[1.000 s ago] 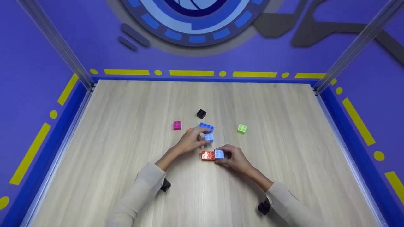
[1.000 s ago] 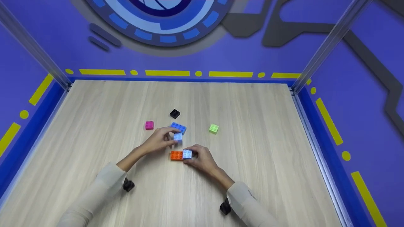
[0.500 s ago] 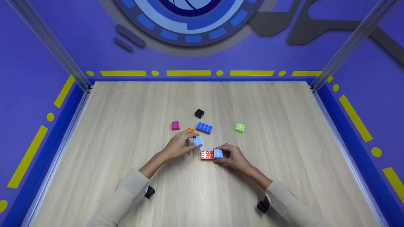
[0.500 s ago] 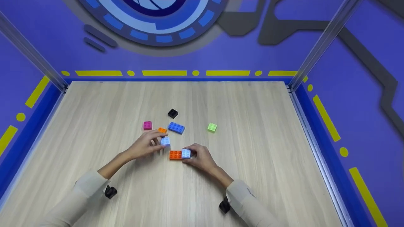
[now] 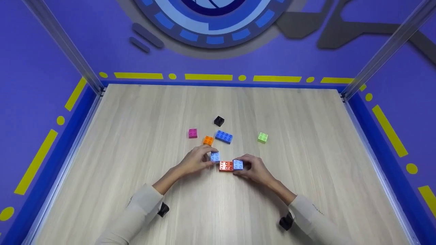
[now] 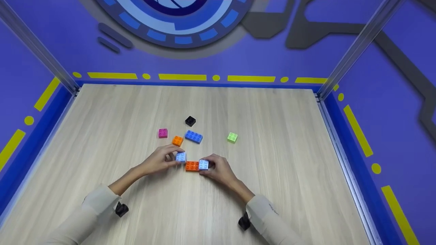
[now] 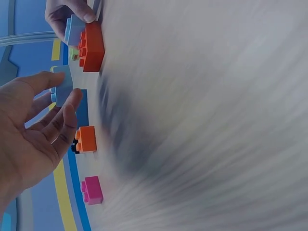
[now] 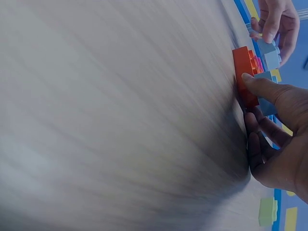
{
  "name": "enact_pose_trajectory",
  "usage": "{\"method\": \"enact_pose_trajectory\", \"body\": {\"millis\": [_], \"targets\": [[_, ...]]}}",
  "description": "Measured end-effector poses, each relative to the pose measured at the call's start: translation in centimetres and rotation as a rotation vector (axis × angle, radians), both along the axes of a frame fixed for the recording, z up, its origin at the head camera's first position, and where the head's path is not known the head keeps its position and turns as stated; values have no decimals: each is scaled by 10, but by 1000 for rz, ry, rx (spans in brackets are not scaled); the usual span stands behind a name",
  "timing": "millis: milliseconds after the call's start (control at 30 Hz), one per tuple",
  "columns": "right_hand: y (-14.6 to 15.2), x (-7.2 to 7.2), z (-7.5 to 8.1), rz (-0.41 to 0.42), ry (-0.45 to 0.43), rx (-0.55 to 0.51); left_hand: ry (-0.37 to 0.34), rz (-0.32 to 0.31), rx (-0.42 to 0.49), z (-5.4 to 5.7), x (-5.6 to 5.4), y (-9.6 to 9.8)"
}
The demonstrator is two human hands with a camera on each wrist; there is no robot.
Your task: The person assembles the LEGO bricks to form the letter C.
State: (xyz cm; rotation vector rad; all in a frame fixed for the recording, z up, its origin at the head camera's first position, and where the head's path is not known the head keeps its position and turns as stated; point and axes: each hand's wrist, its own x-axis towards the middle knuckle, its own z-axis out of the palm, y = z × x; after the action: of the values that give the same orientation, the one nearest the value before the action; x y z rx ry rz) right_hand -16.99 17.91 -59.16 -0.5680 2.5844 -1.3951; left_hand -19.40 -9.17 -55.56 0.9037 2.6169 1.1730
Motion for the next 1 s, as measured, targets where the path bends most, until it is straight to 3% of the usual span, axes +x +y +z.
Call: {"method": "enact_pose_trajectory", "body": {"millis": [267, 800, 1000], "targets": [[0, 0, -1, -2, -7, 17, -135, -6, 21, -5, 2, 1], [-3, -3, 0, 13, -6, 30, -129, -45, 4, -11, 6, 3], [-3, -7, 5, 14, 6, 56, -62, -37, -33, -11, 5, 6]]}}
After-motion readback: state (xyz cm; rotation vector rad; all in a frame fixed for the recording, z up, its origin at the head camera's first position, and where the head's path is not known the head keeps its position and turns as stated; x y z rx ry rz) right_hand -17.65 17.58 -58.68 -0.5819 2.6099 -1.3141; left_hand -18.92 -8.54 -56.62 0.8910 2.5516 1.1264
